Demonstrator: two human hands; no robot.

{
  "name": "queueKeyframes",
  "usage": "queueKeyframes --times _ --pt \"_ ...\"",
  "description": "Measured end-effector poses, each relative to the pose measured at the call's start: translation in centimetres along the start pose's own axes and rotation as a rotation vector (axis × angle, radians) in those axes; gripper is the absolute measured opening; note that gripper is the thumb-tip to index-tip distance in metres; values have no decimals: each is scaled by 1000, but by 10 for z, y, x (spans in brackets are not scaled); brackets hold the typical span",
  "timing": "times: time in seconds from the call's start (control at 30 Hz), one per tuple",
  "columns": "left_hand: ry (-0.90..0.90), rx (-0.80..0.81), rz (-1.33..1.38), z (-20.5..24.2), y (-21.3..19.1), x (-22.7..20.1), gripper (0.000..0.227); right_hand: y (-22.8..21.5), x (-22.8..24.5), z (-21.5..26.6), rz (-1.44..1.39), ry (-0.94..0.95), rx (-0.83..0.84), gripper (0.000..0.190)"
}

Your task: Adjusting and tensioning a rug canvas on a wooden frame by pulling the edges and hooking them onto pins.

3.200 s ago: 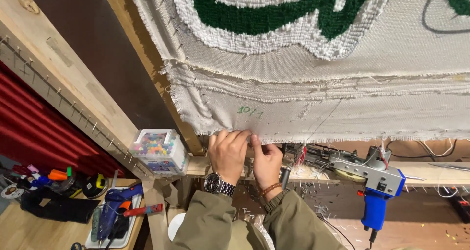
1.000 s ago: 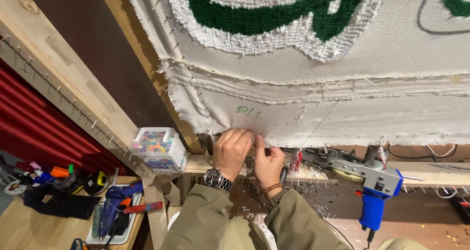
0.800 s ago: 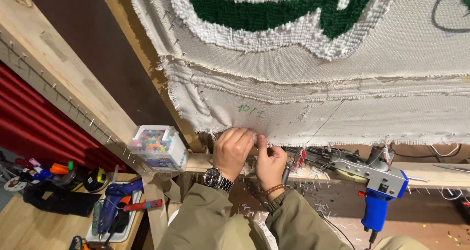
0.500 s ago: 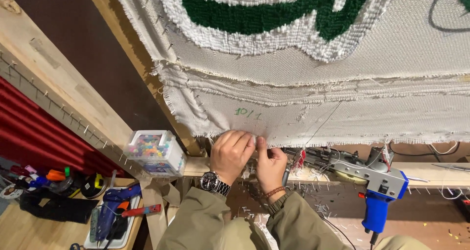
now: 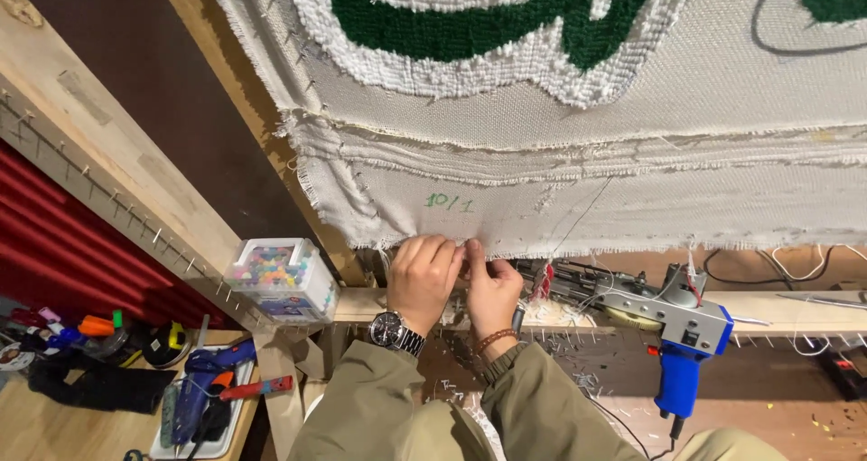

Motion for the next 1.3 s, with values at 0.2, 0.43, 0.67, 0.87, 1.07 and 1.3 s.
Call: queueKeyframes --times 0.2,0.43,0.67,0.87,1.07,1.3 --pt "31 108 70 -15 -3 -21 18 -13 16 -1 11 25 -45 35" --pt "13 81 79 -1 20 -14 15 -17 5 -13 -385 143 40 39" --pt "-11 43 63 2 22 -11 12 -17 -6 -20 -404 202 40 43" --pt "-35 40 84 -3 19 -11 10 -23 40 9 -121 95 36 42" --pt "-49 23 109 -9 13 -12 9 -28 -2 -16 90 -119 80 50" --pt "-36 -10 98 -10 11 -11 4 -27 -8 -8 -6 -196 90 36"
Point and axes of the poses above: each hand's wrist, its own z-axis away from the middle knuckle, its own y-axis out of the palm, x = y × z, the point moved 6 cm from there along -z, towards the middle knuckle, and after that the axes turned 13 degrees about y, right-handed, at the moved point
